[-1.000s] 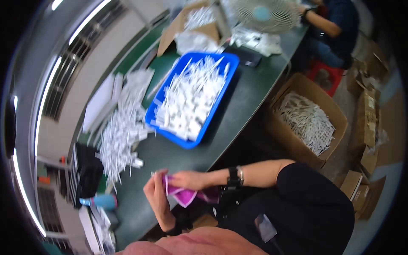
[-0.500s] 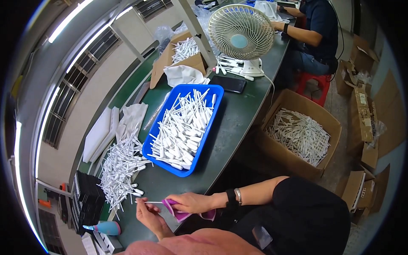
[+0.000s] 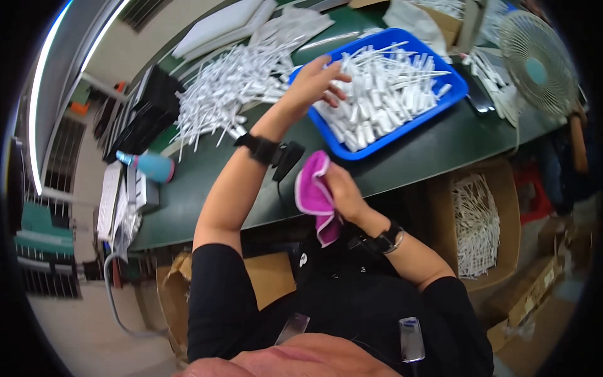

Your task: The person picks up a white plastic part from a pile, wipes it with a purple cloth, and places it into a blue tray, repeating this process for several parts.

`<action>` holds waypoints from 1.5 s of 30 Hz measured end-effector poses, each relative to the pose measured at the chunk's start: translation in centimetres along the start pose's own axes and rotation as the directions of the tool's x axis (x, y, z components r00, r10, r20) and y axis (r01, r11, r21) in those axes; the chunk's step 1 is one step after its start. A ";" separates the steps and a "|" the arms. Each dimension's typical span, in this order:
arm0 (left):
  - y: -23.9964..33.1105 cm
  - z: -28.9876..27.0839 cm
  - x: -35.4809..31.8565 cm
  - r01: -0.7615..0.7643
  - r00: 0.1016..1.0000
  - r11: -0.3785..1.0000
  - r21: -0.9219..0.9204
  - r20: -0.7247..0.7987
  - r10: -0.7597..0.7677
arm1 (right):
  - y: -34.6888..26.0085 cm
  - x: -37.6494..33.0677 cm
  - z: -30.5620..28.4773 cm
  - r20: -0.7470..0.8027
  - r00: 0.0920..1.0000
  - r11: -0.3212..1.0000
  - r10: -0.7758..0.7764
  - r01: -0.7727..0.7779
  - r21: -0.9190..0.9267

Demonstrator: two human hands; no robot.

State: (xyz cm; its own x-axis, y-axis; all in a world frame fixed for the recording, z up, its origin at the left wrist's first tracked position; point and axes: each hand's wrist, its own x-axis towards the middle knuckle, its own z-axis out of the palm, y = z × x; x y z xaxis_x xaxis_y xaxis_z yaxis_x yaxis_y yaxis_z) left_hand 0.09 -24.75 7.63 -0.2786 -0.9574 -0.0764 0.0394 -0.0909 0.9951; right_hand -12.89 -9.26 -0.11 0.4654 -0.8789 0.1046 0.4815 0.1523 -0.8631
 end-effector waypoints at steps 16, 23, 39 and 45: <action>-3.9 -11.3 -6.8 0.078 0.974 0.010 0.997 -0.079 0.211 | 0.1 -0.1 -0.4 0.105 0.973 0.960 0.207 -0.223 0.167; -3.2 -9.2 -13.6 0.139 0.951 0.047 0.989 -0.146 0.274 | -0.1 0.0 -0.7 0.120 0.976 0.966 0.183 -0.201 0.161; -4.2 -5.7 -18.8 0.256 0.873 0.883 0.393 -0.486 -0.037 | 0.3 0.0 -0.6 0.088 0.976 0.967 0.199 -0.210 0.146; -6.1 -2.7 -21.8 -0.084 0.909 0.889 -0.450 -0.399 -0.116 | 0.1 0.2 -0.3 0.102 0.974 0.958 0.205 -0.221 0.185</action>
State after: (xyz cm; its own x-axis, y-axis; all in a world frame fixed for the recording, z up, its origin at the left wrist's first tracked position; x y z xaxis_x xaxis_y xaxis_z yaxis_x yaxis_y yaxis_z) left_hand 8.50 -4.06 3.03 0.1251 -0.9696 -0.2103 0.4902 -0.1239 0.8627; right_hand -12.96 -9.56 -0.38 0.6271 -0.7785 -0.0247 0.4958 0.4235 -0.7581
